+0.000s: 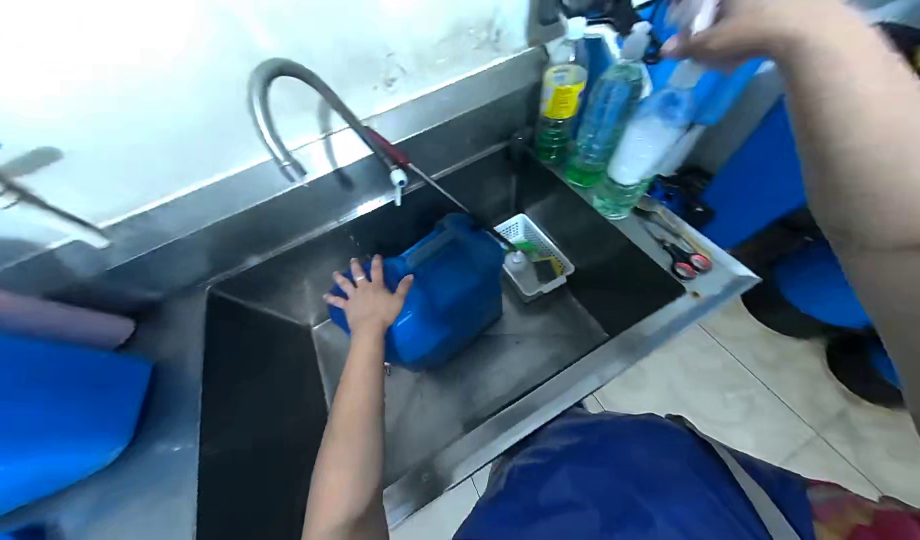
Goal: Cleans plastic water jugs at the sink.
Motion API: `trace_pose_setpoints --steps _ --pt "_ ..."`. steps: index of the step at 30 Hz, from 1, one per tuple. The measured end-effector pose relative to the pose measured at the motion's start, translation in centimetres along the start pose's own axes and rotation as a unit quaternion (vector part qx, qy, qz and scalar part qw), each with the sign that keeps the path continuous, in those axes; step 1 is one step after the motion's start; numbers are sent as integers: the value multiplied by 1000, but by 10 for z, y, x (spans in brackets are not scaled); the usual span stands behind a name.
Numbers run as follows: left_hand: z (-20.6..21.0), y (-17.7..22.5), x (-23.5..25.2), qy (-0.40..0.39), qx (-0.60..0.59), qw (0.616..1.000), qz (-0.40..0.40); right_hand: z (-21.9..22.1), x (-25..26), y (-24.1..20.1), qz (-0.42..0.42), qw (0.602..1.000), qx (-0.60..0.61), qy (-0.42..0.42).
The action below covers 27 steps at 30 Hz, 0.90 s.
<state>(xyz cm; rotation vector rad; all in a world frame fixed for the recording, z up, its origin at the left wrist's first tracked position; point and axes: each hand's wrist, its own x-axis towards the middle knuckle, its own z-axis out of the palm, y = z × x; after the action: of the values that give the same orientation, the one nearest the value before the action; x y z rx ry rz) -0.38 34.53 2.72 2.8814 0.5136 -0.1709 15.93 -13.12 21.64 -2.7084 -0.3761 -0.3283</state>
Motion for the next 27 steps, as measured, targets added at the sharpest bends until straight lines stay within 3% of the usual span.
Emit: trace_pose_setpoints --steps 2,4,7,9,11,12,13,15,17,19,20,24,27 --pt "-2 5 2 -5 23 1000 -8 28 -14 0 23 999 -42 -23" --pt "-3 24 -5 15 34 999 14 46 -33 -32 -23 997 -67 -13" --pt "-4 99 -35 67 -89 977 180 59 -59 -84 -206 977 -56 -8" --pt "7 162 -49 62 -212 936 276 51 -69 -101 -265 963 26 49" --pt "16 201 -51 77 -285 899 324 41 -76 -93 -208 958 154 125" --pt "11 209 -51 101 -256 904 327 48 -77 -75 -144 950 226 161" --pt "-2 212 -51 95 -179 924 325 68 -78 -51 -75 929 312 185" --pt "-33 219 -45 20 18 954 299 139 -92 -7 84 835 524 144" --pt "-46 222 -37 -11 172 940 293 206 -110 14 260 706 657 33" --pt "-60 220 -30 11 262 916 305 245 -115 26 355 588 726 -38" --pt "-68 219 -28 23 284 907 310 253 -115 30 378 548 744 -55" --pt "-97 225 -31 43 364 882 297 262 -102 49 370 470 796 -98" --pt "-103 225 -30 58 376 876 295 264 -93 57 314 453 825 -127"
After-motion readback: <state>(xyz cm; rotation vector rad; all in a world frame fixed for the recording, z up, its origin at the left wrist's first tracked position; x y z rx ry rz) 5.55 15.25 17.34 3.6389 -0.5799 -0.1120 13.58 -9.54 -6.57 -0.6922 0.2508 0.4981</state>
